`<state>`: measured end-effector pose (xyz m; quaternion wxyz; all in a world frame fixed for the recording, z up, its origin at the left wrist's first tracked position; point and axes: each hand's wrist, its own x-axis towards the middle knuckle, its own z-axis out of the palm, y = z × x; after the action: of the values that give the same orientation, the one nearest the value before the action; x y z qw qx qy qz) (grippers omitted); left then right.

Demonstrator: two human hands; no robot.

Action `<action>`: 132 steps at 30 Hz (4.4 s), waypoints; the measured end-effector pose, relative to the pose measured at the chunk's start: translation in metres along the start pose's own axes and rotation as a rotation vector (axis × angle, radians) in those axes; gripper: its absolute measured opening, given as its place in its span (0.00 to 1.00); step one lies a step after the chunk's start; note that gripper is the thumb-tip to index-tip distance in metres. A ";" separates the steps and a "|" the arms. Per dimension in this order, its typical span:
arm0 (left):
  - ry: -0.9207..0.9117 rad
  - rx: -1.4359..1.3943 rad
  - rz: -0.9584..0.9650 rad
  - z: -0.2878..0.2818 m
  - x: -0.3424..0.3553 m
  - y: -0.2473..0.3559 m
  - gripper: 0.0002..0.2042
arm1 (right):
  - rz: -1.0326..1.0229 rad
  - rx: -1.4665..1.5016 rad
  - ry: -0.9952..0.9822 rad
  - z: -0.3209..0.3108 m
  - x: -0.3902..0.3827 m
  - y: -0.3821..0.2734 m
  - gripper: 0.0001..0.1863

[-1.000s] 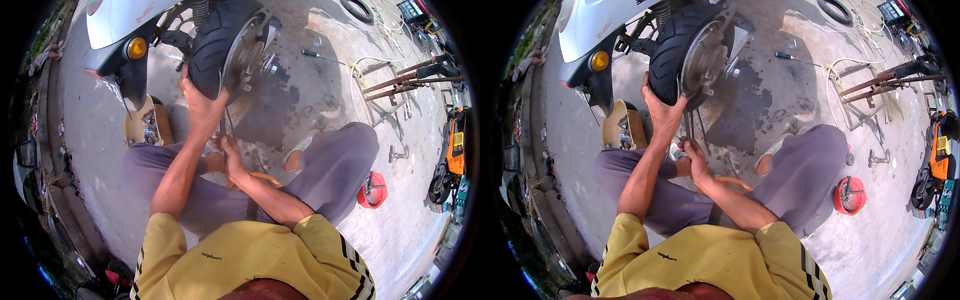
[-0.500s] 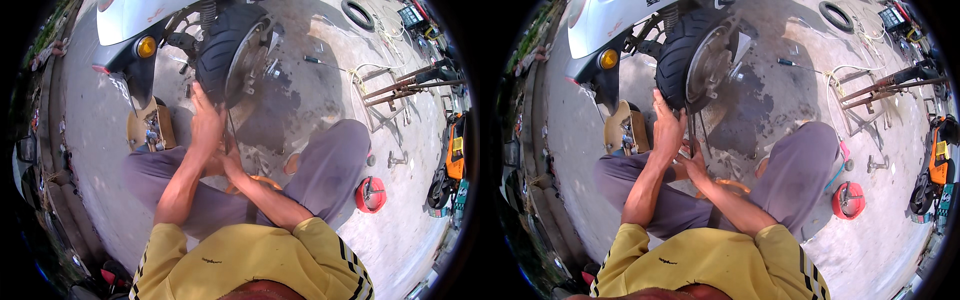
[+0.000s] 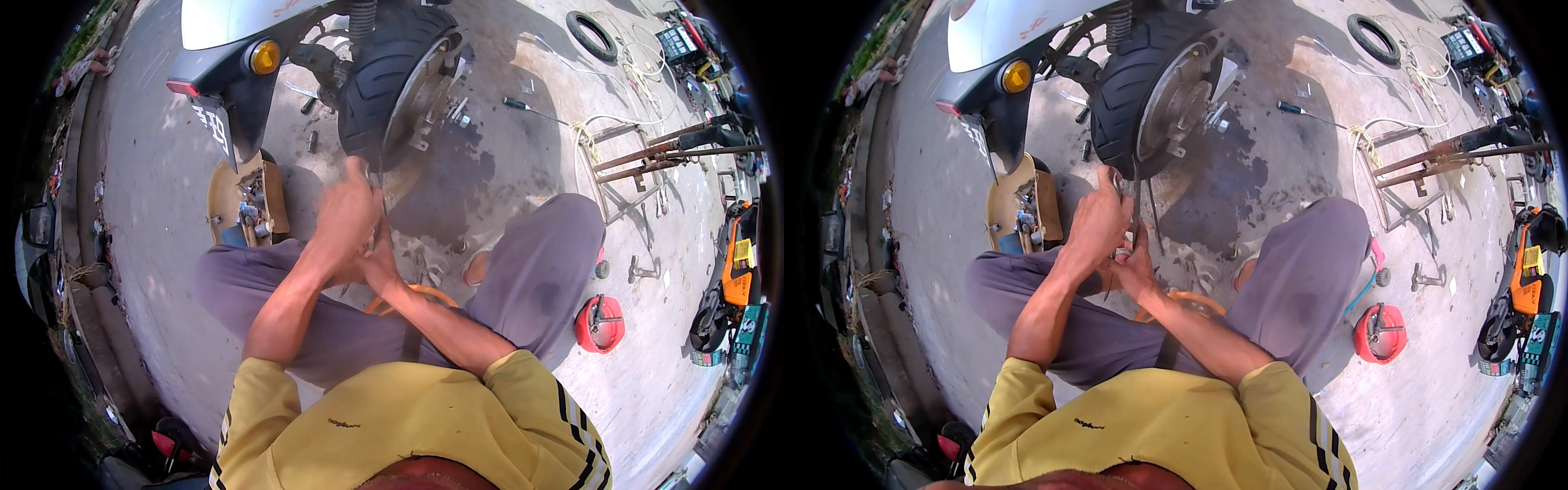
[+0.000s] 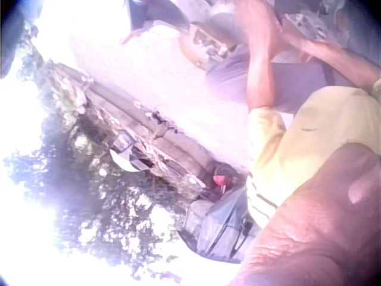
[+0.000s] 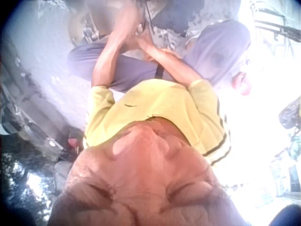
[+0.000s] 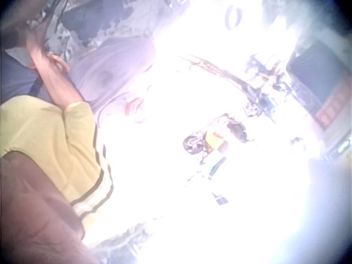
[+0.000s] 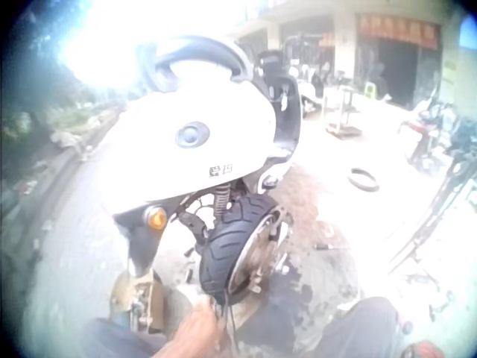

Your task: The person removes the old tire from a scooter wheel, places a new tire onto the rim, and secures it using a wrench and tire levers. The person then tightens the wheel nuts to complete the installation.

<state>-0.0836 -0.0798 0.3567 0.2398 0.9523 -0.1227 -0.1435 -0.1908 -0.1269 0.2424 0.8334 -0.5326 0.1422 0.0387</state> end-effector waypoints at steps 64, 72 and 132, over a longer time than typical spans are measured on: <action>-0.599 -1.341 -0.370 0.064 0.027 -0.041 0.36 | -0.945 -2.187 -0.532 -0.054 0.127 -0.231 0.07; -0.615 -1.328 -0.363 0.065 0.027 -0.041 0.36 | -1.022 -2.314 -0.949 -0.033 0.149 -0.227 0.03; -0.193 -1.052 -0.349 0.085 0.036 -0.063 0.28 | -0.027 0.129 0.287 -0.012 0.021 0.065 0.28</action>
<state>-0.0681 -0.0725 0.2465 0.6427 0.6932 0.1032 -0.3095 -0.1867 -0.1120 0.1751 0.8374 -0.4799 0.2551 -0.0582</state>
